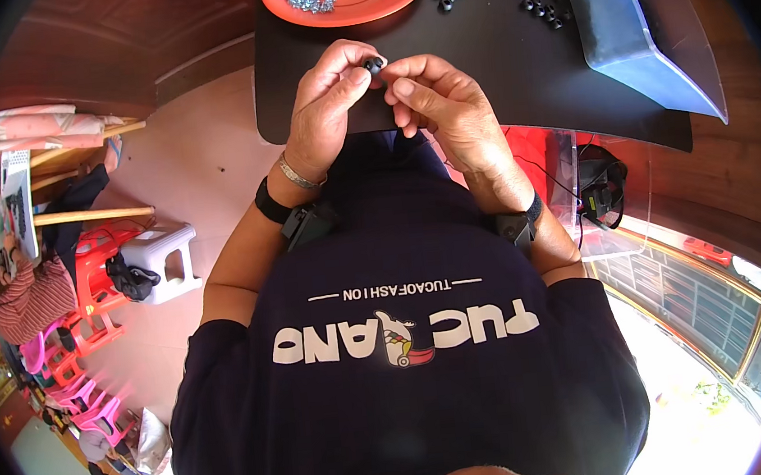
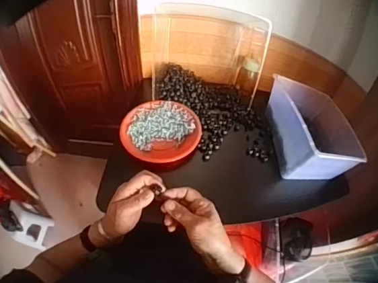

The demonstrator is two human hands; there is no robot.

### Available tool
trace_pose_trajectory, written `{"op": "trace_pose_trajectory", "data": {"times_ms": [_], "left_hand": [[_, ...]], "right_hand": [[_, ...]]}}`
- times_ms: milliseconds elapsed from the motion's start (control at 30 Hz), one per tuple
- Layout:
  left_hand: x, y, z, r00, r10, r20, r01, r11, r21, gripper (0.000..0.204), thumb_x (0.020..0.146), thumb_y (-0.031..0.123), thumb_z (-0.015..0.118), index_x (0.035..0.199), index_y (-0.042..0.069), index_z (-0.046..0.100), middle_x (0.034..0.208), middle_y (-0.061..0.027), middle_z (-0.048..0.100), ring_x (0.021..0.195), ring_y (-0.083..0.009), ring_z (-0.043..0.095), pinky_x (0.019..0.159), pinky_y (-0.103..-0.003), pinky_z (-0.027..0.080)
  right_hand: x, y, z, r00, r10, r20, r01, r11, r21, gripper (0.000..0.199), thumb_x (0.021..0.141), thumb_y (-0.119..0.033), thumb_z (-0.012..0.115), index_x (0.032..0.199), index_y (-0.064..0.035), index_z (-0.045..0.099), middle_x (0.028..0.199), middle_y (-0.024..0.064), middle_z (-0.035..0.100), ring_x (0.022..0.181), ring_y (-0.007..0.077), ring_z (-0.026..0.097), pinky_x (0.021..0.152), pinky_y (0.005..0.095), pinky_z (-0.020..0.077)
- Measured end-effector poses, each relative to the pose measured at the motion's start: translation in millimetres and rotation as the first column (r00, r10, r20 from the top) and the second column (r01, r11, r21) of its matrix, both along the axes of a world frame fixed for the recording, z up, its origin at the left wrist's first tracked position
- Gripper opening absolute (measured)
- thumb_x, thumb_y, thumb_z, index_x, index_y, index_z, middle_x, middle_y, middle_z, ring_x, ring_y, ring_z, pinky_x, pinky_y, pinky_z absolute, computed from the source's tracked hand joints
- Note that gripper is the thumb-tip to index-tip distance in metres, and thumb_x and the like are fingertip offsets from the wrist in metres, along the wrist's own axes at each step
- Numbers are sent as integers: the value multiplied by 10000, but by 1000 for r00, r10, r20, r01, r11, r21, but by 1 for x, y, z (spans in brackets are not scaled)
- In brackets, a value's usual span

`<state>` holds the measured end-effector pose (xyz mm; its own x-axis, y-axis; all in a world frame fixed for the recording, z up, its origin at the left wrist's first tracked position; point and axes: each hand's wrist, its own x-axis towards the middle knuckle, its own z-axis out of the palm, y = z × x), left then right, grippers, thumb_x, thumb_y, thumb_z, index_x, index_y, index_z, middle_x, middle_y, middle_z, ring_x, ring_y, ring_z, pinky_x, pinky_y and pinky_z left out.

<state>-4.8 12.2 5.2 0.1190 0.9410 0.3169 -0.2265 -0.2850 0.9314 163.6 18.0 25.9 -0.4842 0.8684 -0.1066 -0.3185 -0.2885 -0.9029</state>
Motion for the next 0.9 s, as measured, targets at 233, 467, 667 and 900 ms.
{"op": "trace_pose_trajectory", "data": {"times_ms": [233,467,667,900], "left_hand": [[-4,2,1,994,-105,-33,104,994,-20,269,927,192,451,1014,-41,554,1011,-90,544,956,-162,506,887,-290,376],[-1,2,-2,998,-58,-37,56,997,-48,294,943,243,466,969,-34,563,851,-21,546,820,-89,475,764,-232,381],[-1,2,-1,997,-71,-44,68,995,-67,296,943,253,474,970,-29,558,837,-11,544,797,-72,456,733,-222,374],[2,1,0,981,-36,-192,14,993,-114,270,951,225,461,981,-32,539,883,-37,551,835,-102,485,784,-240,389]], "right_hand": [[-6,3,-7,987,-158,-4,153,948,281,315,780,58,686,1068,-51,618,868,13,600,764,78,585,672,198,503],[-8,13,-8,906,-395,153,158,650,743,264,720,73,731,945,-48,668,909,17,593,767,88,595,694,208,516],[-7,12,-9,861,-460,217,112,587,802,254,706,30,760,926,-59,669,898,34,598,747,89,605,630,216,520],[-8,13,-10,808,-562,174,119,446,887,232,702,22,763,880,-52,636,836,44,601,716,115,622,599,225,531]]}}
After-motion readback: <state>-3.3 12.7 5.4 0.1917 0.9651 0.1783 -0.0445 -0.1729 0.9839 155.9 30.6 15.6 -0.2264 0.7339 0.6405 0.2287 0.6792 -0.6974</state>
